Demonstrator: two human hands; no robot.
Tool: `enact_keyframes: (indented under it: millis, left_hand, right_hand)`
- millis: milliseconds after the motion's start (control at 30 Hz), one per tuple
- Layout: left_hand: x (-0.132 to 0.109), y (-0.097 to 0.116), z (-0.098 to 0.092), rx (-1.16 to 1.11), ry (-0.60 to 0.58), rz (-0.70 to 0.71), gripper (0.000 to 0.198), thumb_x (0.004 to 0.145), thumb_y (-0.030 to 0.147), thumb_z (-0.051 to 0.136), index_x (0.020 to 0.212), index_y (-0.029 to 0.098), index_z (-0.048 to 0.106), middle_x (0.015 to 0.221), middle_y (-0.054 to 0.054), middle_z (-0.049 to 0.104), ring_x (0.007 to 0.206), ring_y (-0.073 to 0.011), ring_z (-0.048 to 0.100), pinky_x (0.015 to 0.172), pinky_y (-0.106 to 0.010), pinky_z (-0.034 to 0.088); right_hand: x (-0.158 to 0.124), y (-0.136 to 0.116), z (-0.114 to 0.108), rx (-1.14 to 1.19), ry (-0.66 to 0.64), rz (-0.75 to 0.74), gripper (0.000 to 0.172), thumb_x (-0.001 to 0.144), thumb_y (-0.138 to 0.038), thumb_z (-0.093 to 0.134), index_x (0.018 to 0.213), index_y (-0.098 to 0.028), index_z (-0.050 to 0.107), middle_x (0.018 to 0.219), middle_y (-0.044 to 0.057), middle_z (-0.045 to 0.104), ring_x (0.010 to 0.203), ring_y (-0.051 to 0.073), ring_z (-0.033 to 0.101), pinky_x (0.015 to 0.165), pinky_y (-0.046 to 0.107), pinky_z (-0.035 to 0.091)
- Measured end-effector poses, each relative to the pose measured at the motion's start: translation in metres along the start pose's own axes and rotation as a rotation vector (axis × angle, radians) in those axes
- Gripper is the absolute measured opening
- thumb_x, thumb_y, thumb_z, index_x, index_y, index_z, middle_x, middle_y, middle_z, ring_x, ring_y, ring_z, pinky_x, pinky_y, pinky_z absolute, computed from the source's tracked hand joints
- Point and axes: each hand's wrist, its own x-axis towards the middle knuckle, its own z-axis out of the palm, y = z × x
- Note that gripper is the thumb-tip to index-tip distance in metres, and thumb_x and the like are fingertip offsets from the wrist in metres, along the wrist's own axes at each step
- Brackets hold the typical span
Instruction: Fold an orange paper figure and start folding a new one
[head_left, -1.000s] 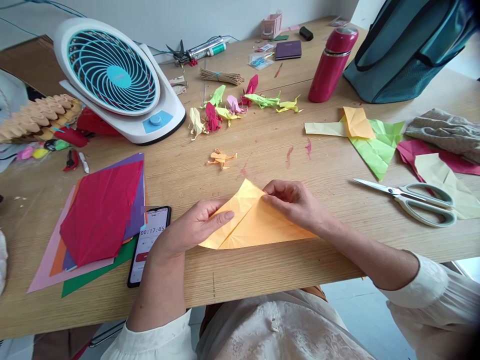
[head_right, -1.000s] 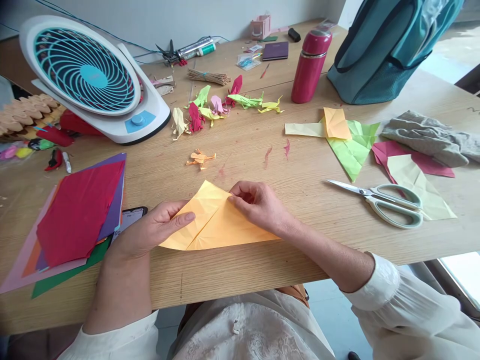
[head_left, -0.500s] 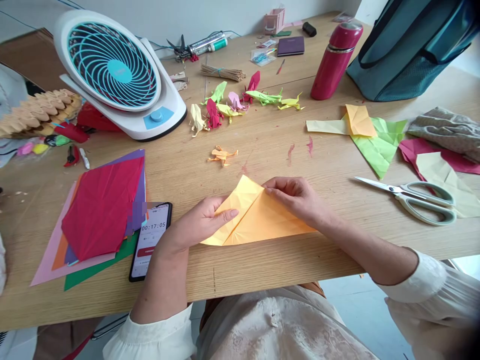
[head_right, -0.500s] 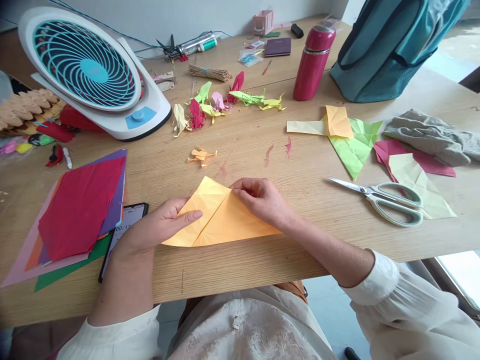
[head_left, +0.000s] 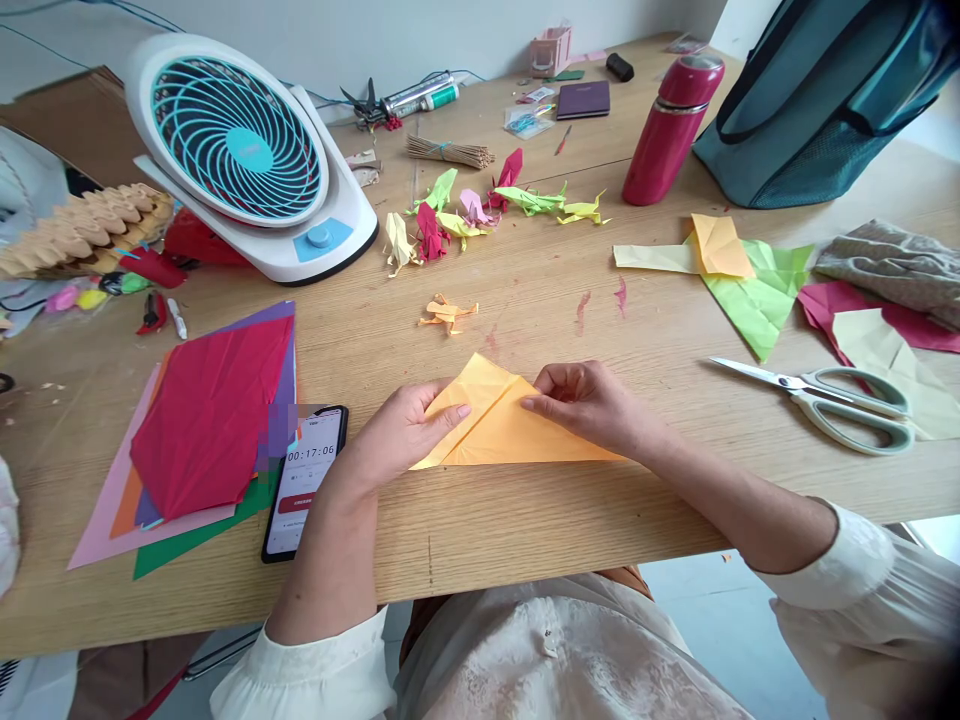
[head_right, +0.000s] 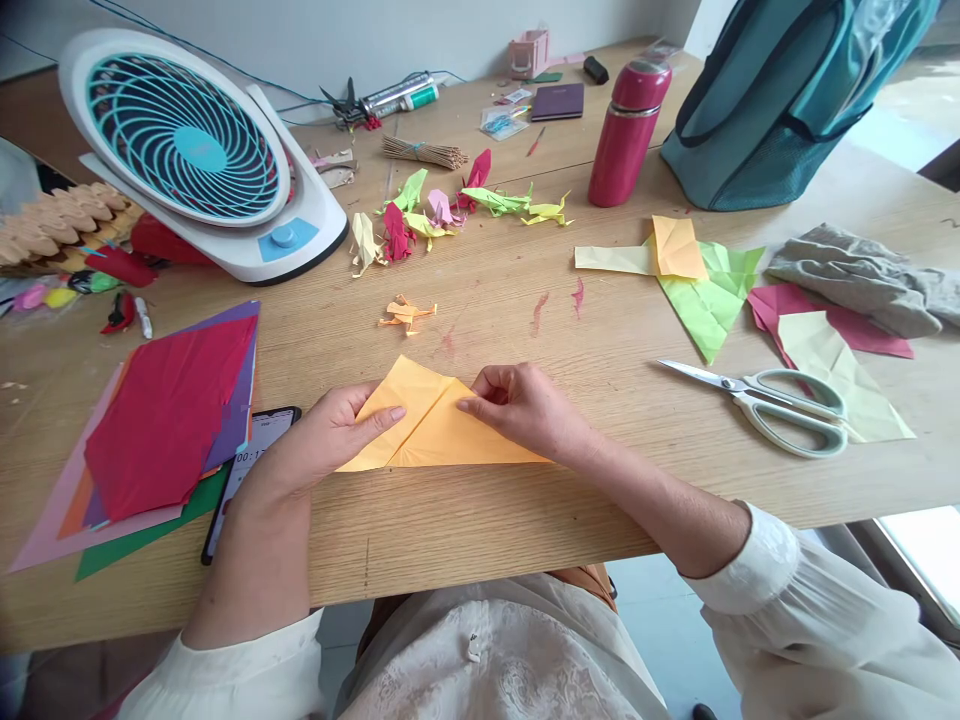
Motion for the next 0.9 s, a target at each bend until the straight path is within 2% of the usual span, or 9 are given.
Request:
enact_keyframes:
  millis: [133, 200, 300, 367, 467, 667, 900]
  left_hand:
    - [0.0, 0.006, 0.003, 0.191, 0.25, 0.232, 0.054, 0.087, 0.036, 0.07, 0.136, 0.02, 0.057, 0.124, -0.01, 0.07, 0.115, -0.0234, 0.065, 0.103, -0.039, 0.051]
    - [-0.002, 0.016, 0.005, 0.363, 0.312, 0.353, 0.059, 0.087, 0.032, 0.072, 0.141, 0.024, 0.052, 0.13, -0.009, 0.067, 0.118, -0.0222, 0.063, 0.107, -0.04, 0.048]
    - [-0.002, 0.034, 0.009, 0.731, 0.29, 0.545, 0.054, 0.088, 0.022, 0.07, 0.139, 0.023, 0.053, 0.139, -0.009, 0.061, 0.13, -0.0247, 0.055, 0.112, -0.043, 0.04]
    - [0.0, 0.043, 0.01, 0.941, 0.205, 0.569, 0.049, 0.09, 0.014, 0.063, 0.138, 0.022, 0.054, 0.139, -0.008, 0.061, 0.13, -0.0264, 0.053, 0.111, -0.045, 0.039]
    - [0.006, 0.05, 0.011, 1.109, 0.104, 0.551, 0.043, 0.09, 0.004, 0.053, 0.127, 0.022, 0.062, 0.131, -0.005, 0.067, 0.125, -0.0266, 0.055, 0.107, -0.046, 0.038]
    - [0.017, 0.057, 0.013, 1.052, -0.105, 0.513, 0.024, 0.09, 0.009, 0.054, 0.105, 0.022, 0.069, 0.11, -0.002, 0.073, 0.11, -0.0226, 0.061, 0.101, -0.04, 0.04]
    - [0.026, 0.05, 0.013, 0.846, -0.085, 0.408, 0.008, 0.088, 0.016, 0.061, 0.086, 0.02, 0.068, 0.086, 0.0, 0.072, 0.084, -0.0178, 0.065, 0.08, -0.031, 0.042]
  right_hand:
    - [0.0, 0.0, 0.001, -0.078, -0.001, -0.055, 0.03, 0.083, -0.042, 0.067, 0.068, -0.017, 0.06, 0.058, -0.003, 0.052, 0.054, 0.009, 0.042, 0.049, 0.024, 0.028]
    - [0.0, -0.001, 0.003, -0.117, -0.006, -0.085, 0.029, 0.084, -0.041, 0.066, 0.069, -0.018, 0.059, 0.058, -0.003, 0.052, 0.055, 0.009, 0.042, 0.051, 0.025, 0.029]
    - [-0.001, -0.002, 0.004, -0.163, -0.017, -0.118, 0.026, 0.086, -0.038, 0.064, 0.071, -0.018, 0.059, 0.061, -0.003, 0.054, 0.057, 0.01, 0.043, 0.053, 0.025, 0.031]
    - [-0.002, -0.002, 0.005, -0.191, -0.019, -0.134, 0.026, 0.087, -0.036, 0.064, 0.07, -0.018, 0.057, 0.063, -0.003, 0.054, 0.059, 0.01, 0.043, 0.055, 0.026, 0.032]
    - [-0.005, -0.001, 0.006, -0.217, -0.036, -0.154, 0.028, 0.088, -0.037, 0.063, 0.069, -0.019, 0.054, 0.065, -0.003, 0.053, 0.06, 0.011, 0.044, 0.057, 0.026, 0.033]
    - [-0.009, -0.004, 0.005, -0.221, -0.06, -0.201, 0.029, 0.089, -0.036, 0.061, 0.068, -0.019, 0.053, 0.065, -0.003, 0.054, 0.06, 0.01, 0.043, 0.057, 0.026, 0.032]
    - [-0.01, -0.004, 0.003, -0.235, -0.061, -0.176, 0.028, 0.089, -0.036, 0.062, 0.069, -0.018, 0.056, 0.066, -0.002, 0.057, 0.06, 0.01, 0.044, 0.056, 0.026, 0.032]
